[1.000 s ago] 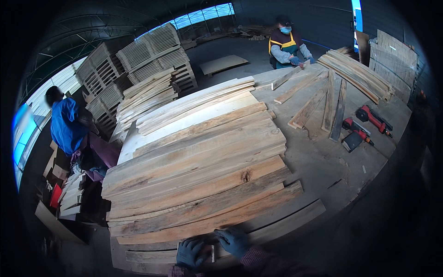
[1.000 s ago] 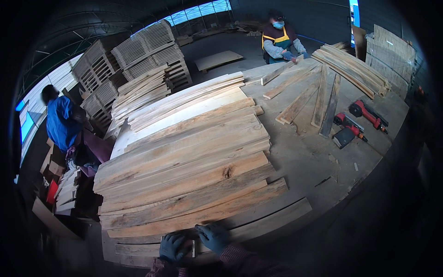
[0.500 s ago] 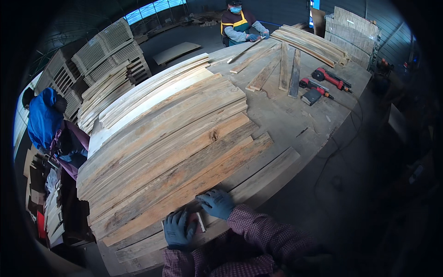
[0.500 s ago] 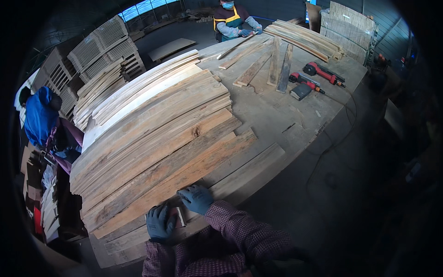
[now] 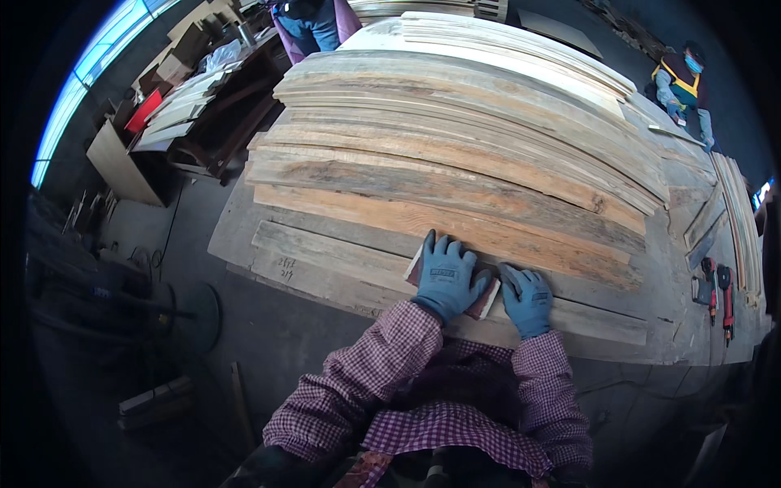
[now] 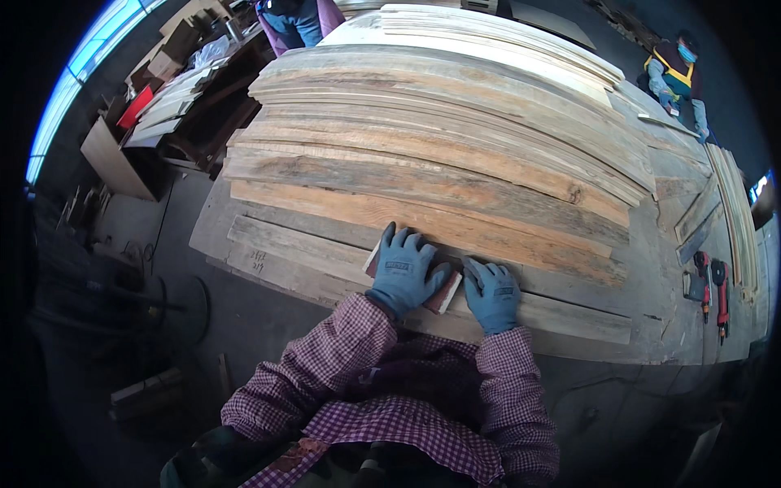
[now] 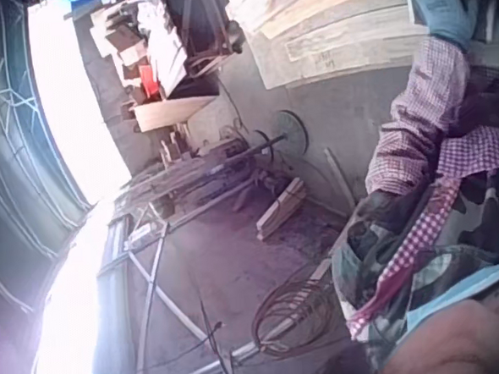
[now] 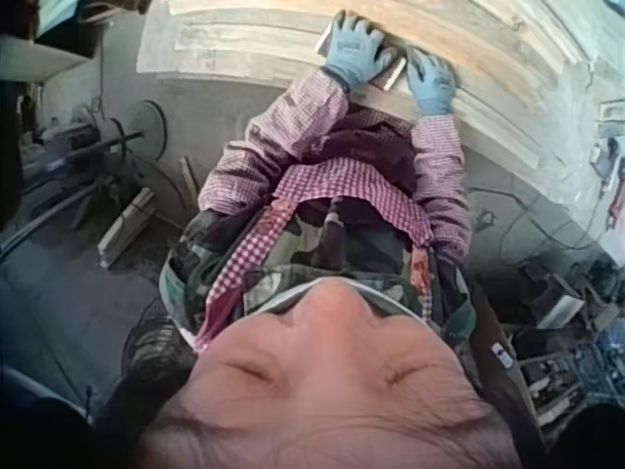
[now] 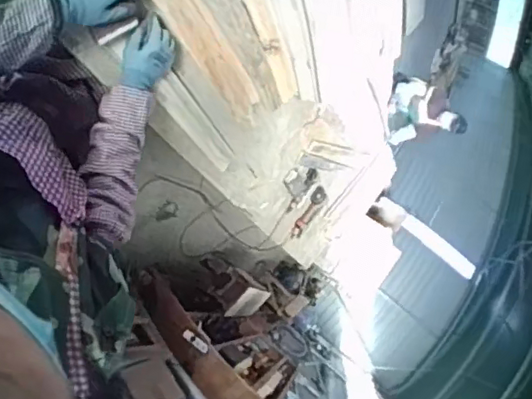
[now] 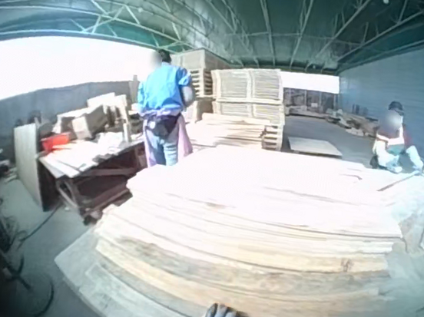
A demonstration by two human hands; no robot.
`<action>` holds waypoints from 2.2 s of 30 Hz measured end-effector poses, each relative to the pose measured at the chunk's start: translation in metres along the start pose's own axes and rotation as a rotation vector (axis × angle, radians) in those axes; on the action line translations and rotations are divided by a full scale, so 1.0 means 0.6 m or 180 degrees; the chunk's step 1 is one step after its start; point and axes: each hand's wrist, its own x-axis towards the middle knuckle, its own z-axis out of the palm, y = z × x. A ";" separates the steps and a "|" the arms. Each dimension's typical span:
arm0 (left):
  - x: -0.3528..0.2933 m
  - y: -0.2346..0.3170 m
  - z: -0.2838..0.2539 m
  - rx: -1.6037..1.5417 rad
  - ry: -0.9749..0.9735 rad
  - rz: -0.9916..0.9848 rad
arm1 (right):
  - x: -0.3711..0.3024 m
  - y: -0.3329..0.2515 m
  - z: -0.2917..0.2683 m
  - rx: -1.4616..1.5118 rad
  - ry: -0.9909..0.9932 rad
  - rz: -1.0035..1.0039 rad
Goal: The person sands the surface of wooden planks using a sanding block. They move the block back and forth along the grain, occasionally repositioning the planks to reach different areas.
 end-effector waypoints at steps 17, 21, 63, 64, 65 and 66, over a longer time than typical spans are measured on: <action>-0.031 -0.276 -0.096 0.0116 0.0221 -0.0523 | 0.015 -0.013 -0.002 -0.0023 0.0095 -0.0112; -0.019 -0.220 -0.084 0.0059 0.0094 -0.0675 | 0.020 -0.024 -0.004 -0.0061 0.0148 -0.0135; -0.077 -0.335 -0.125 0.0163 0.0166 -0.1054 | 0.021 -0.034 0.023 0.0677 0.0139 0.0142; -0.096 -0.377 -0.130 0.0159 0.0394 -0.1181 | 0.022 -0.036 0.027 0.0642 0.0215 0.0004; -0.099 -0.389 -0.139 0.0192 0.0474 -0.1299 | 0.024 -0.037 0.029 0.0602 0.0304 -0.0148; -0.098 -0.389 -0.134 0.0368 0.0463 -0.1281 | 0.021 -0.037 0.026 0.0547 0.0170 0.0006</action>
